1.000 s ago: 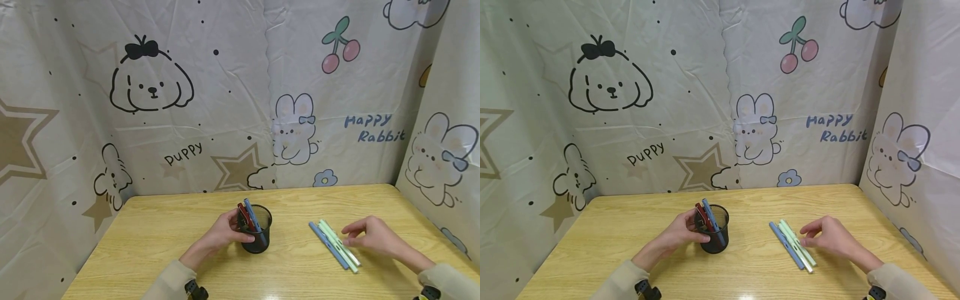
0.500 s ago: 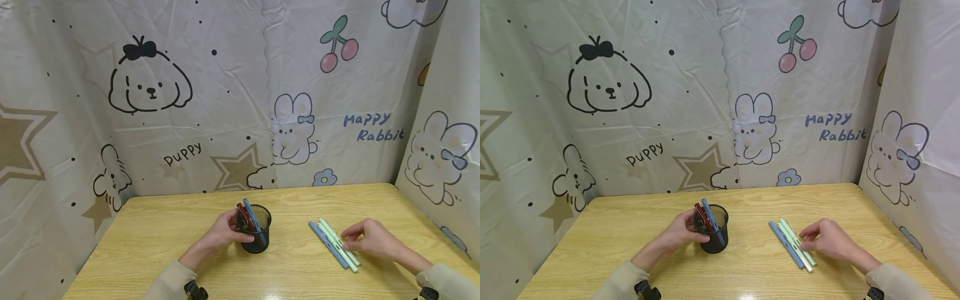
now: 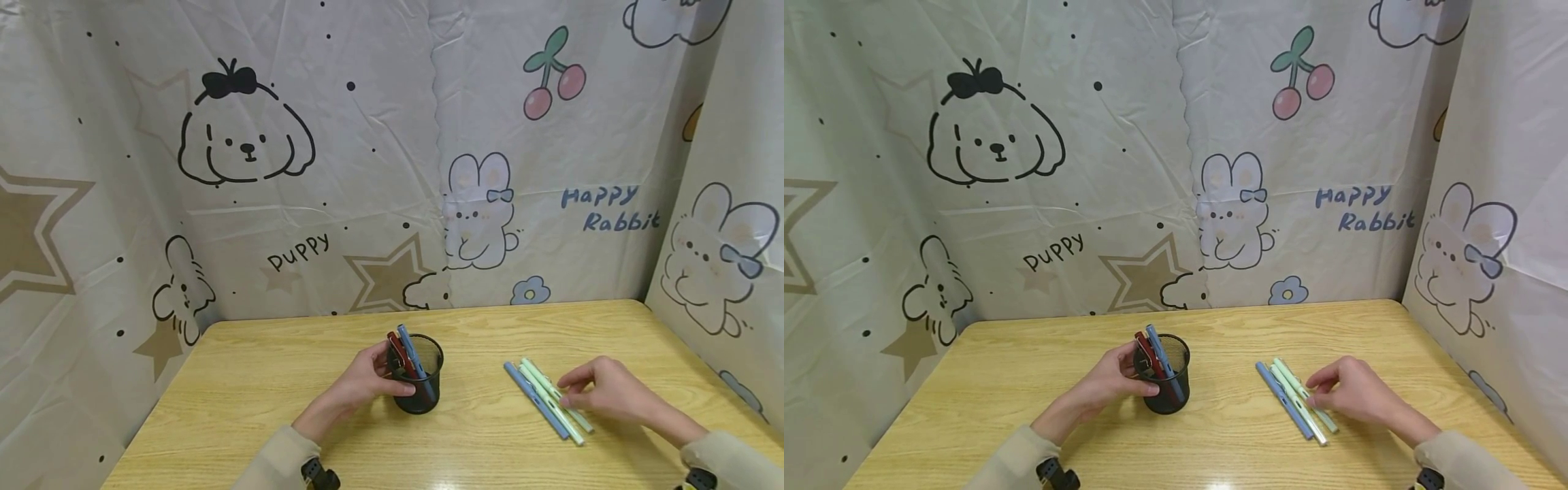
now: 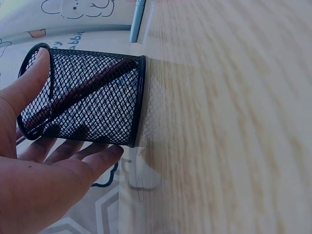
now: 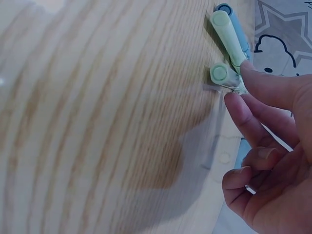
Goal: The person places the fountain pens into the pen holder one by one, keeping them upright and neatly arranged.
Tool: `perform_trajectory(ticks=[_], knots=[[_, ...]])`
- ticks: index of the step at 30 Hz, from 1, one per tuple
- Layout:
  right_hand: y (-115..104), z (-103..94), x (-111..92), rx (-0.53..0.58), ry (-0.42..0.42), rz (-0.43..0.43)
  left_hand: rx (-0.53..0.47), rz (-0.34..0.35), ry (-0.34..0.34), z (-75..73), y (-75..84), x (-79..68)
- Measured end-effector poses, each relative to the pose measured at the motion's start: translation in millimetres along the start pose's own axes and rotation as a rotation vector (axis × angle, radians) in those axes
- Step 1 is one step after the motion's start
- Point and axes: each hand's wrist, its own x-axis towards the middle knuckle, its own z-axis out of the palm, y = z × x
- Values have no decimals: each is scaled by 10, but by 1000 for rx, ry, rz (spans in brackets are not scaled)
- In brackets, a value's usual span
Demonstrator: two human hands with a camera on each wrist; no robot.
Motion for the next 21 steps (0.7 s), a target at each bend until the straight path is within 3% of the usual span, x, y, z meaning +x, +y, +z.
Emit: perform_trajectory(ticks=[21], knots=[[49,-10,20,18,-48,-21,5,-7,6,-3,0,8]])
